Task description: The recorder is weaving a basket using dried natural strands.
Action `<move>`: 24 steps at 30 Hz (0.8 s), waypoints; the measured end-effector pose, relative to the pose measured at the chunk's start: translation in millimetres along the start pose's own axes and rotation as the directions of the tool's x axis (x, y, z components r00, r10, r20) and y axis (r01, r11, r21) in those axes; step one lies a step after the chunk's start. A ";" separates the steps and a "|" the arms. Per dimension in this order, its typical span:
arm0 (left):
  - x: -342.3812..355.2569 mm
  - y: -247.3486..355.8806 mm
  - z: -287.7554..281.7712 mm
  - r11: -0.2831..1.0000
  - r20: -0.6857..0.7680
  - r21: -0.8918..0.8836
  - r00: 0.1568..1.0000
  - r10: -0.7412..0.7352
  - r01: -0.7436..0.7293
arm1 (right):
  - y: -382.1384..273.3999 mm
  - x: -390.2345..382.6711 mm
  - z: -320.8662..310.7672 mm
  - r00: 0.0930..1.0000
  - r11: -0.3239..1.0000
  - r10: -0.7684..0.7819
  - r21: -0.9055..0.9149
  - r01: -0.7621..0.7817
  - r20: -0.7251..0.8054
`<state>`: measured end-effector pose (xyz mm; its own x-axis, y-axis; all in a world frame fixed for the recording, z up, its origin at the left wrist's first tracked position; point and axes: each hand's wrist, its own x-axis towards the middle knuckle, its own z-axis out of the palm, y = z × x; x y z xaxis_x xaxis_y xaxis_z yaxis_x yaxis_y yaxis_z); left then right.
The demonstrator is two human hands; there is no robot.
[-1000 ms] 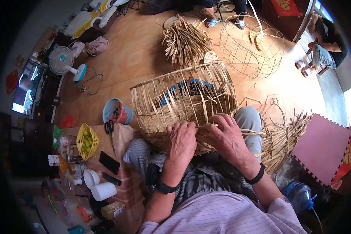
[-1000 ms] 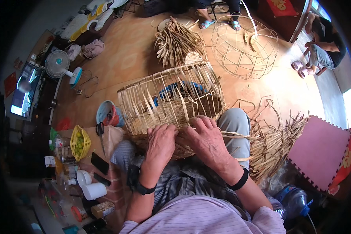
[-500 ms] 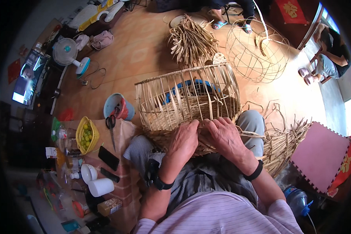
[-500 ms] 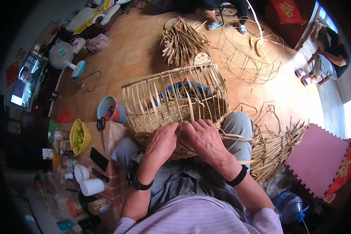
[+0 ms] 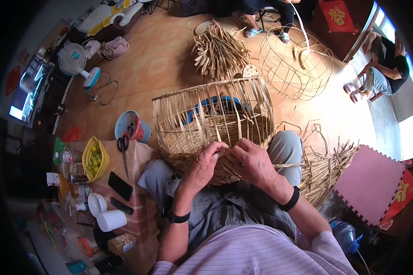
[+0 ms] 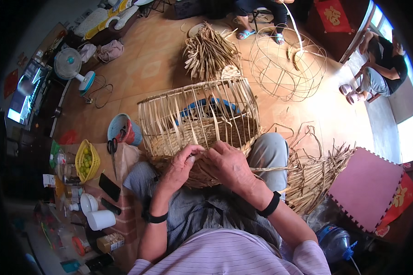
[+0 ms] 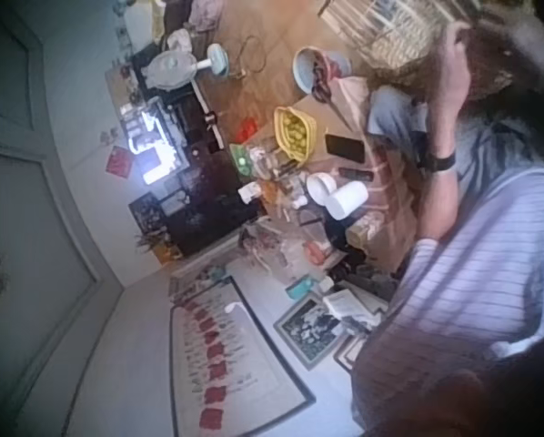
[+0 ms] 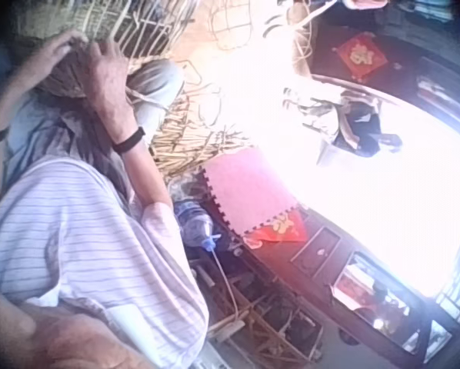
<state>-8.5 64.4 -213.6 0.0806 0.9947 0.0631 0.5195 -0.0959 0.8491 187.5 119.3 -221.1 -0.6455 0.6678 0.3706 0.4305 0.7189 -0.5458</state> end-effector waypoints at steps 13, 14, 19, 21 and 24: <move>-1.4 5.2 3.9 0.989 -0.081 0.091 0.991 -0.108 0.116 | -2.4 10.0 -16.0 0.978 0.990 0.033 -0.141 -0.004 0.206; -1.0 5.2 4.4 0.989 -0.082 0.088 0.990 -0.111 0.118 | -1.4 11.2 -20.5 0.974 0.981 -0.043 -0.173 0.083 0.224; 3.8 5.3 7.3 0.993 -0.103 0.038 0.989 -0.104 0.109 | 19.8 -3.1 -29.9 0.968 0.972 -0.104 -0.184 0.148 0.231; 5.1 5.9 5.4 0.990 -0.070 0.024 0.988 -0.137 0.139 | 25.8 -12.2 -26.0 0.947 0.973 -0.033 -0.208 0.104 0.320; 7.6 4.9 1.0 0.990 -0.024 0.054 0.992 -0.127 0.128 | 26.2 -11.7 -28.5 0.908 0.977 0.079 -0.214 0.012 0.412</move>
<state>-4.5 71.5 -209.5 -0.0063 0.9994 -0.0329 0.5704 0.0307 0.8208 224.3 135.8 -218.4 -0.8117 0.5838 -0.0158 0.5477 0.7516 -0.3675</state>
